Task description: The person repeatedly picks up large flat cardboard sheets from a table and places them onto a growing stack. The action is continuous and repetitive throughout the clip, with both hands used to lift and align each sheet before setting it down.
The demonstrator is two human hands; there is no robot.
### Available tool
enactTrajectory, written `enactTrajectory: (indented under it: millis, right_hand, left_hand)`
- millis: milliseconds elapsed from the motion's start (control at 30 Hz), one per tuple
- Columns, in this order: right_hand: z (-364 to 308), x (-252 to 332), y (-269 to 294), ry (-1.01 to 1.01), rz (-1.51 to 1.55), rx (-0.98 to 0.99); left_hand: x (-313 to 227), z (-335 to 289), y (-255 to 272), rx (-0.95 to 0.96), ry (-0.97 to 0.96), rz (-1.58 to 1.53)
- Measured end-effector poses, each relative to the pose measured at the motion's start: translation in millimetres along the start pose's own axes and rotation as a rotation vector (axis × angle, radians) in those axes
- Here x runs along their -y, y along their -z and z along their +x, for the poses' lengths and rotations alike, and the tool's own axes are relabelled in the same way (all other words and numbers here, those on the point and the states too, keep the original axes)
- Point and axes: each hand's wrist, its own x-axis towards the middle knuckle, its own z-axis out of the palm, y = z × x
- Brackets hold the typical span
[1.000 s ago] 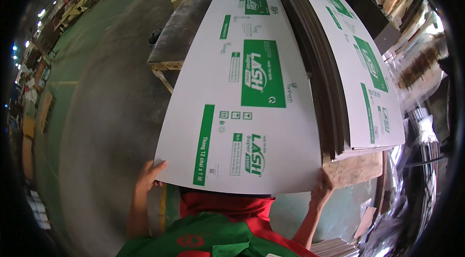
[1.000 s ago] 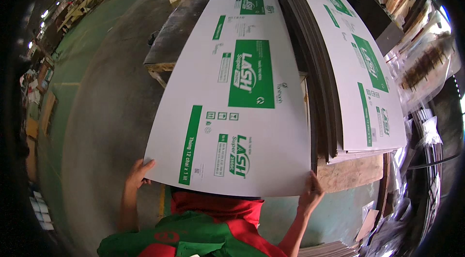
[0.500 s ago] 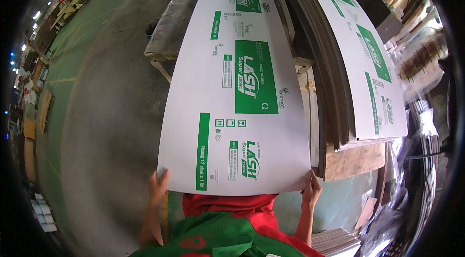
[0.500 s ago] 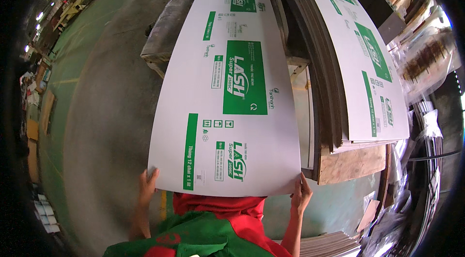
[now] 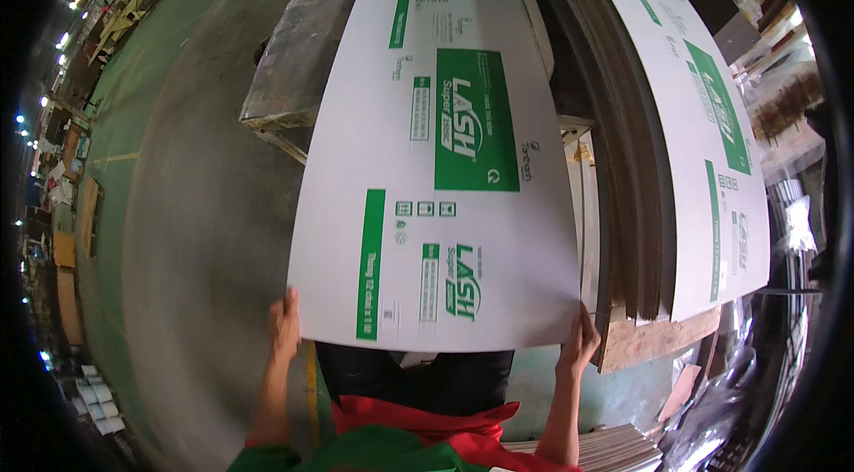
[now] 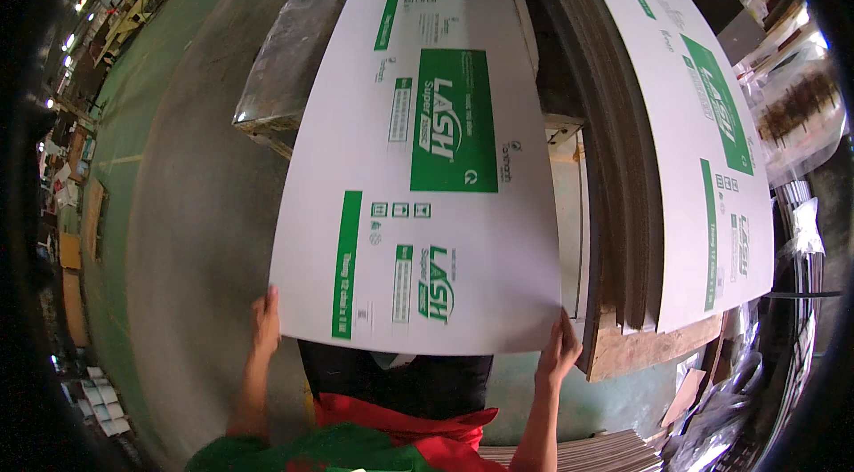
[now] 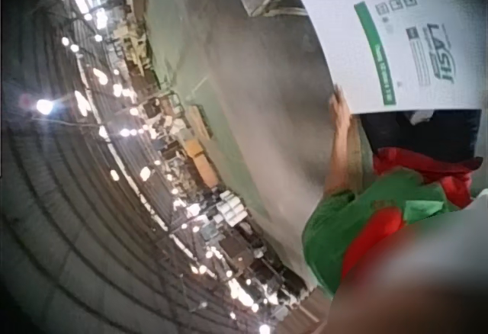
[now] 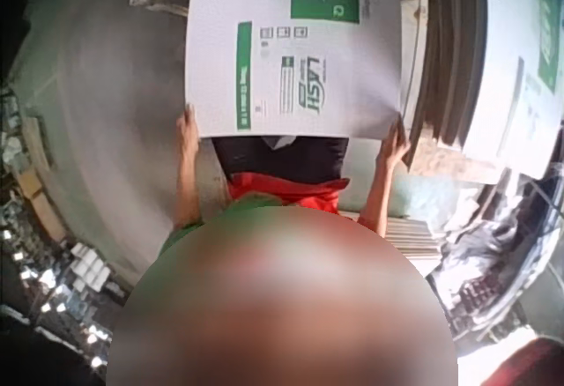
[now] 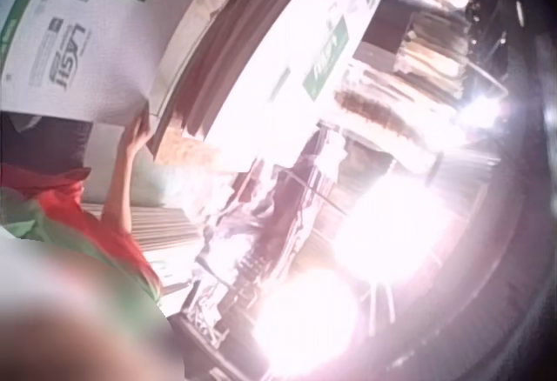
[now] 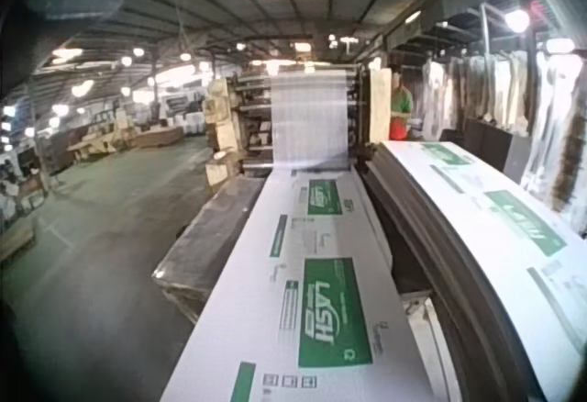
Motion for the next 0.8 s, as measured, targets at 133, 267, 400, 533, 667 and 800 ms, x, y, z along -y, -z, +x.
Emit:
enactTrajectory:
  millis: [133,267,400,533,667,800]
  right_hand:
    - [58,-18,-46,-0.164,0.176,-0.085]
    - [109,-31,-75,-0.064,0.162,-0.082]
    - [170,-32,-114,-0.004,0.116,-0.077]
    - [184,6,-106,0.290,-0.718,-0.026]
    - [171,76,22,0.627,-0.230,0.628]
    - [198,96,140,0.306,0.284,-0.232]
  left_hand:
    - [-28,47,-29,-0.003,0.108,-0.050]
    - [-43,101,-59,-0.021,-0.030,-0.171]
    - [-61,169,-74,0.036,-0.054,-0.203]
    - [-89,212,-94,-0.122,-0.243,0.194]
    - [-101,188,-112,-0.434,-0.795,0.371]
    - [-118,90,-139,0.018,-1.019,0.084]
